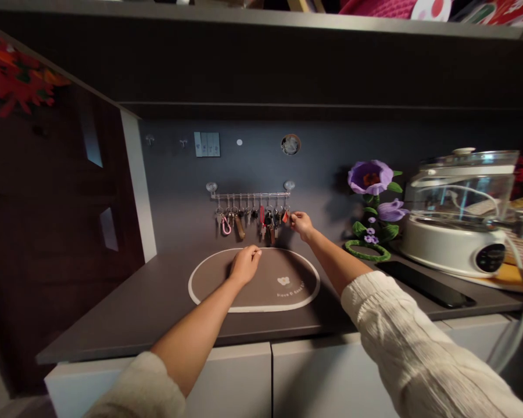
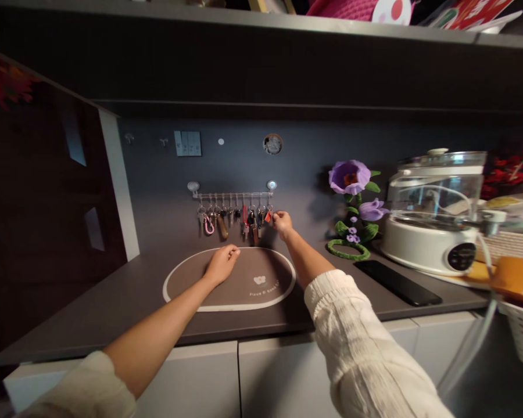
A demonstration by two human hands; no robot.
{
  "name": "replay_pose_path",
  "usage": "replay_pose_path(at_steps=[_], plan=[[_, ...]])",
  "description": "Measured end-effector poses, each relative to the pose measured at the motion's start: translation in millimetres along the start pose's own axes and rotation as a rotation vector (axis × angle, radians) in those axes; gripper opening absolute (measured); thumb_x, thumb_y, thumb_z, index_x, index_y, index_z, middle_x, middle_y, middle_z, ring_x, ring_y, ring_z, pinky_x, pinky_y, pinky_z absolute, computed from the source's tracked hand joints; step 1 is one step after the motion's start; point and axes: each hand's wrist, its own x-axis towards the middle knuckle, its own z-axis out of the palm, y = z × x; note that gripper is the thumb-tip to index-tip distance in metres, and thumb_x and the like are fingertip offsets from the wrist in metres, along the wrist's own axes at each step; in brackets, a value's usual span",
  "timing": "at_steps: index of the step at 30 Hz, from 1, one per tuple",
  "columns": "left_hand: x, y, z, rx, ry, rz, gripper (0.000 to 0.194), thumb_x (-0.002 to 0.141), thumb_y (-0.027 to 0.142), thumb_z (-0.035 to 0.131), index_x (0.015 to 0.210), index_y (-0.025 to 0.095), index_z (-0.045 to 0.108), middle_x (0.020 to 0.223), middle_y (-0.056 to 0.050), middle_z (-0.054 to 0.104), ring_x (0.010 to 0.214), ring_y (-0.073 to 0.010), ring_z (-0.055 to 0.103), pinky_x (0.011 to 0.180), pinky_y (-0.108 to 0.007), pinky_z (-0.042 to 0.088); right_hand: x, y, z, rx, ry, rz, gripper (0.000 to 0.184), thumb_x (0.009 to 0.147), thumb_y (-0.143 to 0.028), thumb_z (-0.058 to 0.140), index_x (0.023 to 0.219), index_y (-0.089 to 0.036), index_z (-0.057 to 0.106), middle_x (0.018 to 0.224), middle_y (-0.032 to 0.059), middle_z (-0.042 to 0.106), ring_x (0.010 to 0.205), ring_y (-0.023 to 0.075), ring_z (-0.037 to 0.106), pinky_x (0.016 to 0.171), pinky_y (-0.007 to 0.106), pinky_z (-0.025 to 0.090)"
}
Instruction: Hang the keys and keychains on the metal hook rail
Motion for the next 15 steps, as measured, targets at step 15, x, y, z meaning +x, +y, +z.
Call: replay_pose_path(at_steps=[15], plan=[[-17,27,-37.9,-0.589,-0.034,-0.095,0.09,0.068,0.012,0.06,0.141,0.022,0.009,0.062,0.008,0.046,0.054,-0.0061,0.043,0.06,-0.021,0.038,-123,-15,-1,0.077,-0.288,-0.171,0.057,0.07,-0.025,0.057,0.124,-0.023,0.04,0.063,-0.0055,0.044,0.056,0.0094,0.043,0.06,0.025,0.042]])
